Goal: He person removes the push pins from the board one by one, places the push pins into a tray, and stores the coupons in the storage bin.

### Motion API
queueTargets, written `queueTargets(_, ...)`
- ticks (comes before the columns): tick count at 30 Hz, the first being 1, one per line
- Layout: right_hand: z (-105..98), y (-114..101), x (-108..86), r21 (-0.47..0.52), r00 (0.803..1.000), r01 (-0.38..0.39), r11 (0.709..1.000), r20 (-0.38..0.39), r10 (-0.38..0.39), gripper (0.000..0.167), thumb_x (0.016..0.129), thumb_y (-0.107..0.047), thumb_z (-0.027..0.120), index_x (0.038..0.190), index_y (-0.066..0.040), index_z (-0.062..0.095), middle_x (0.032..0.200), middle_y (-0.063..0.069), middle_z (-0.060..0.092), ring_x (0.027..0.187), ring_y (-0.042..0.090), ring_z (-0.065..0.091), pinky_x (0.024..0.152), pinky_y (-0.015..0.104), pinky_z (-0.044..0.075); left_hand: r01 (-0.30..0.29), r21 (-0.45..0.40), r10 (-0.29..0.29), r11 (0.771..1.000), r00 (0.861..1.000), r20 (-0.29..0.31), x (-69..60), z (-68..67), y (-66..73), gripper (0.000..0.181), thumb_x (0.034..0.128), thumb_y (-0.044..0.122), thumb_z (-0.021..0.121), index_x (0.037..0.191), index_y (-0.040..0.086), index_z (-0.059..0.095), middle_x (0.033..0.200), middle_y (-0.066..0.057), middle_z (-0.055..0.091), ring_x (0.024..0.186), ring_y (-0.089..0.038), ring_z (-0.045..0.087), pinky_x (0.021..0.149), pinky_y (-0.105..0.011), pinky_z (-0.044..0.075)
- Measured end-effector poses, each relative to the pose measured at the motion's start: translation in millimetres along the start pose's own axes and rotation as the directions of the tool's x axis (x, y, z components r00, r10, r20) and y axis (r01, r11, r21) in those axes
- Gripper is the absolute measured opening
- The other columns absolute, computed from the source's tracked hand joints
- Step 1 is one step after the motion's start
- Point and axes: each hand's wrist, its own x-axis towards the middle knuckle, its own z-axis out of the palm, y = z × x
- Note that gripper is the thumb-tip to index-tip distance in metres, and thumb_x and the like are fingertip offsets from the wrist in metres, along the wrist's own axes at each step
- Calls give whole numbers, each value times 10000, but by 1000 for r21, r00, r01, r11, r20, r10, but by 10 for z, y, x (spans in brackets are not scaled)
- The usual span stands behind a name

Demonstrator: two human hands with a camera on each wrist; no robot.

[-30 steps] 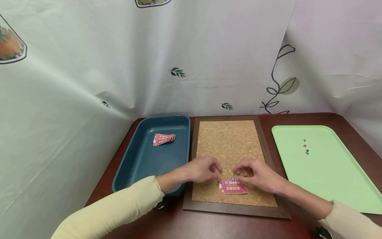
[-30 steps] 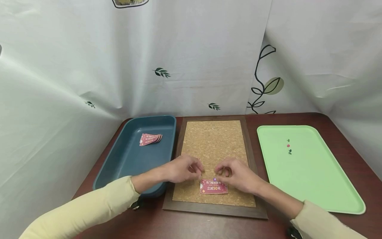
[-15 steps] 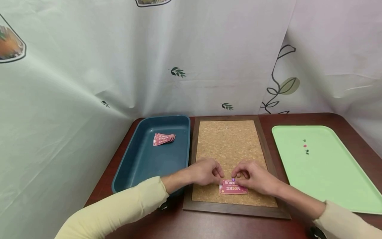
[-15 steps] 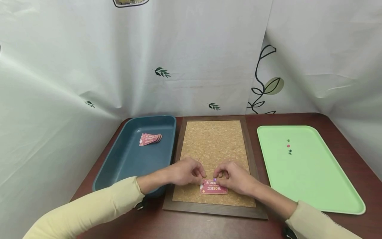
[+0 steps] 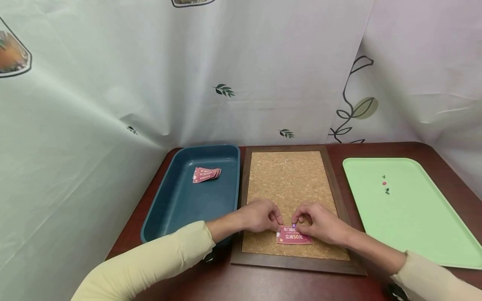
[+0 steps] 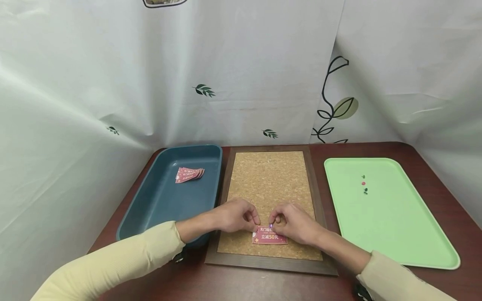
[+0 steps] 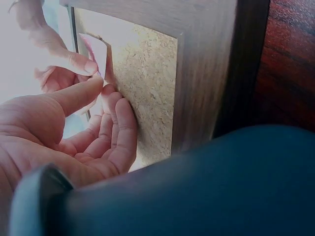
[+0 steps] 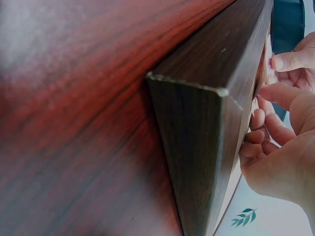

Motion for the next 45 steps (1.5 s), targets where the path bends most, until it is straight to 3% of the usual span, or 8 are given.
queueTargets(10, 13, -12, 22, -9, 999, -44, 999, 23, 44, 200, 859, 20, 790, 894, -149, 687, 842, -55, 559, 775, 82, 503, 657, 232, 436, -5, 5, 5, 1000, 1000, -5, 20, 16, -3, 110, 929, 99, 825, 866, 149, 750, 733, 105, 656, 667, -13, 558, 637, -201, 437)
queueTargets(20, 7, 10, 13, -9, 1000, 16, 1000, 0, -16, 220, 849, 49, 777, 914, -151, 714, 842, -83, 587, 780, 79, 528, 665, 237, 449, 12, 8, -12, 1000, 1000, -6, 31, 20, -1, 136, 919, 95, 837, 849, 165, 744, 727, 103, 667, 663, -23, 567, 638, -207, 440)
queueTargets(33, 5, 21, 28, -7, 1000, 19, 1000, -12, -19, 177, 893, 10, 801, 905, -155, 738, 844, -110, 604, 774, 67, 540, 659, 234, 455, 20, 18, -20, 1000, 1000, -5, 35, -2, 5, 96, 929, 121, 837, 874, 139, 760, 734, 101, 672, 668, -28, 573, 636, -209, 445)
queueTargets(45, -32, 9, 43, -19, 999, 37, 999, 37, -36, 182, 875, 17, 793, 919, -148, 729, 890, -72, 645, 799, 69, 557, 683, 245, 486, 26, 9, -26, 1000, 1000, -5, 31, 5, 15, 84, 928, 136, 842, 879, 133, 773, 732, 105, 674, 668, -23, 577, 639, -209, 449)
